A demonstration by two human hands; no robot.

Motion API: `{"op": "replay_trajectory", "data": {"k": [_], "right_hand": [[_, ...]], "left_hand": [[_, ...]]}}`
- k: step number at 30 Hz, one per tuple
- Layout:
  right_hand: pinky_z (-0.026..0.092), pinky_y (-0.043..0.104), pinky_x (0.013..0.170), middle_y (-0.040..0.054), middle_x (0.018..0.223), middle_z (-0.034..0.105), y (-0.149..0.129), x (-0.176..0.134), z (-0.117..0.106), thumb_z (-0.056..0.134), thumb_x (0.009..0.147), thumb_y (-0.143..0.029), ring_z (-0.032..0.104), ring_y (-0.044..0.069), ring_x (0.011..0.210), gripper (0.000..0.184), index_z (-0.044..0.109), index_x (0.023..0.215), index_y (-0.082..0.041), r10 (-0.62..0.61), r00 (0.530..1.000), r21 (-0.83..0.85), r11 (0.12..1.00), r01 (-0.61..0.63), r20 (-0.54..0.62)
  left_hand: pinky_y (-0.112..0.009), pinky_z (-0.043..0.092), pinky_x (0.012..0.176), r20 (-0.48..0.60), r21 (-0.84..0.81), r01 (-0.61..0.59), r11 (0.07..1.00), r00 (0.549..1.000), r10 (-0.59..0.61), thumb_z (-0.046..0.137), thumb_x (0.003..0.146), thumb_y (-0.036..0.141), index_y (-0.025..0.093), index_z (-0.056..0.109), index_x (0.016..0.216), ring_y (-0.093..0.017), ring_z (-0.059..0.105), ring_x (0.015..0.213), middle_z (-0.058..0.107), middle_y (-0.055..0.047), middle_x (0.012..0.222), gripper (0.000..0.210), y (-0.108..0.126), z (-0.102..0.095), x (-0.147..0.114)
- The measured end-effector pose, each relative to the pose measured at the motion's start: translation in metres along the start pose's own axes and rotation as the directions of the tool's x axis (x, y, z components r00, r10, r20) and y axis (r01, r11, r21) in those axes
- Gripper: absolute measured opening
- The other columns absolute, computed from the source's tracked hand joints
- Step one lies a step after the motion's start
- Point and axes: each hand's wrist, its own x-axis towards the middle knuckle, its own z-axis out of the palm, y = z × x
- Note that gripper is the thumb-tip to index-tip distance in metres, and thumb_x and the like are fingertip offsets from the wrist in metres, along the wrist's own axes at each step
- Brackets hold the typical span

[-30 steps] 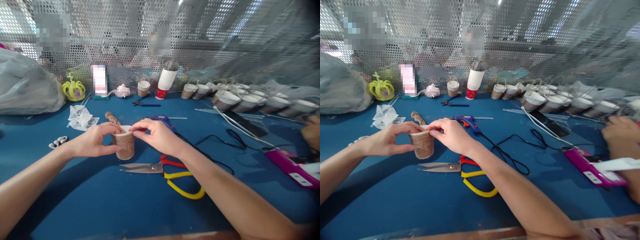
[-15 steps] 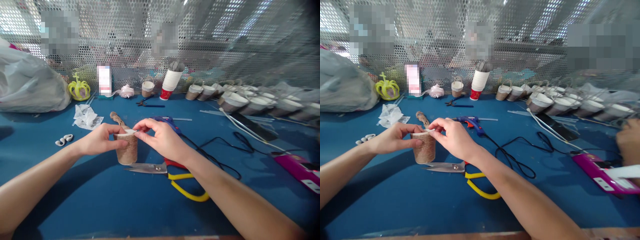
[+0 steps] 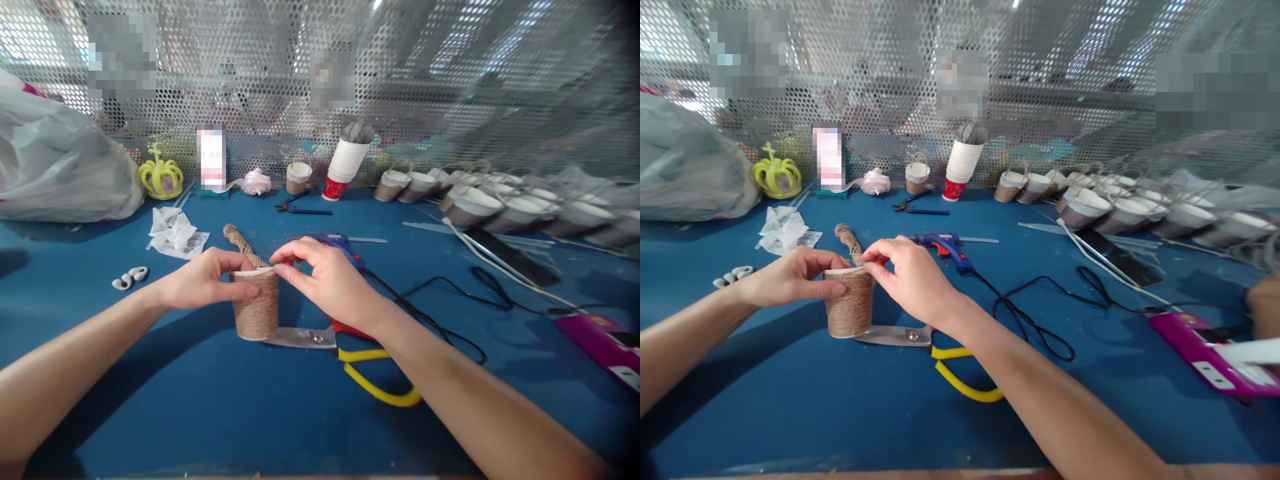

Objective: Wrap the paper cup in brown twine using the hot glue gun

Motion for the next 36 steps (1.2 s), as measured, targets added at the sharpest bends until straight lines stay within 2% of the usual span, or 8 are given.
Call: {"op": "replay_trajectory", "data": {"k": [3, 6, 10, 12, 16, 23, 29, 36], "right_hand": [[0.047, 0.03, 0.076, 0.0053, 0.088, 0.065, 0.006, 0.004, -0.006, 0.058, 0.077, -0.017, 0.059, 0.017, 0.083, 0.011, 0.062, 0.087, -0.018, 0.01, 1.0, -0.084, 0.996, -0.012, -0.023], [0.047, 0.031, 0.076, 0.0084, 0.091, 0.065, 0.022, 0.009, -0.02, 0.058, 0.078, -0.023, 0.061, 0.019, 0.082, 0.015, 0.062, 0.09, -0.015, 0.148, 0.983, -0.236, 0.956, -0.171, -0.112], [0.044, 0.037, 0.079, 0.0185, 0.102, 0.063, 0.063, 0.01, -0.038, 0.049, 0.083, -0.034, 0.059, 0.028, 0.093, 0.032, 0.061, 0.099, -0.009, 0.485, 0.869, -0.598, 0.669, -0.442, -0.1], [0.044, 0.038, 0.072, 0.0228, 0.091, 0.065, 0.084, 0.008, -0.041, 0.05, 0.081, -0.033, 0.061, 0.032, 0.087, 0.031, 0.065, 0.086, -0.006, 0.556, 0.829, -0.635, 0.62, -0.461, -0.058], [0.041, 0.03, 0.058, 0.0117, 0.065, 0.065, 0.106, 0.007, -0.038, 0.053, 0.076, -0.028, 0.062, 0.024, 0.067, 0.023, 0.06, 0.057, -0.017, 0.611, 0.791, -0.619, 0.631, -0.467, 0.026], [0.031, 0.026, 0.049, 0.0048, 0.045, 0.054, 0.107, 0.008, -0.033, 0.053, 0.071, -0.022, 0.055, 0.018, 0.053, 0.033, 0.042, 0.04, -0.021, 0.636, 0.771, -0.438, 0.703, -0.561, 0.033], [0.038, 0.024, 0.05, 0.0037, 0.054, 0.06, 0.097, 0.0, -0.037, 0.05, 0.071, -0.026, 0.054, 0.015, 0.052, 0.018, 0.055, 0.056, -0.018, 0.672, 0.738, -0.094, 0.739, -0.667, 0.052], [0.042, 0.021, 0.052, -0.0003, 0.06, 0.055, 0.039, -0.014, -0.05, 0.06, 0.066, -0.034, 0.051, 0.01, 0.053, 0.019, 0.053, 0.069, -0.016, 0.552, 0.819, 0.486, 0.679, -0.551, 0.156]], "left_hand": [[-0.021, 0.042, 0.059, -0.013, -0.034, 0.007, 0.999, 1.0, -0.007, 0.059, 0.076, 0.033, 0.012, 0.057, 0.074, -0.011, 0.052, 0.064, 0.058, 0.0, 0.069, 0.021, -0.001, 0.0, 0.001], [-0.021, 0.042, 0.059, -0.05, -0.021, 0.023, 1.0, 0.998, -0.024, 0.059, 0.075, 0.034, 0.012, 0.057, 0.073, -0.011, 0.052, 0.064, 0.058, 0.0, 0.068, 0.023, -0.001, 0.0, 0.001], [-0.022, 0.043, 0.059, -0.127, 0.06, 0.031, 0.998, 0.992, -0.023, 0.057, 0.076, 0.038, 0.012, 0.058, 0.074, -0.011, 0.052, 0.063, 0.058, 0.0, 0.067, 0.027, -0.002, -0.002, 0.002], [-0.021, 0.042, 0.059, -0.171, 0.11, 0.035, 0.993, 0.985, -0.016, 0.057, 0.075, 0.039, 0.012, 0.058, 0.074, -0.011, 0.051, 0.063, 0.058, 0.0, 0.068, 0.027, -0.003, -0.002, 0.003], [-0.021, 0.04, 0.058, -0.228, 0.188, 0.05, 0.981, 0.974, -0.006, 0.056, 0.074, 0.038, 0.012, 0.058, 0.073, -0.011, 0.05, 0.062, 0.057, 0.0, 0.067, 0.027, -0.004, -0.002, 0.004], [-0.02, 0.041, 0.059, -0.224, 0.183, 0.077, 0.98, 0.974, -0.034, 0.056, 0.073, 0.038, 0.011, 0.059, 0.075, -0.011, 0.051, 0.063, 0.059, 0.0, 0.067, 0.027, -0.002, -0.002, 0.004], [-0.022, 0.042, 0.059, -0.205, 0.173, 0.067, 0.983, 0.978, -0.03, 0.056, 0.073, 0.039, 0.011, 0.059, 0.074, -0.012, 0.052, 0.063, 0.058, -0.001, 0.067, 0.029, -0.001, -0.002, 0.003], [-0.02, 0.039, 0.055, -0.16, 0.114, 0.068, 0.991, 0.986, -0.049, 0.056, 0.074, 0.038, 0.011, 0.056, 0.072, -0.01, 0.048, 0.06, 0.054, 0.001, 0.064, 0.026, -0.005, -0.002, 0.004]]}}
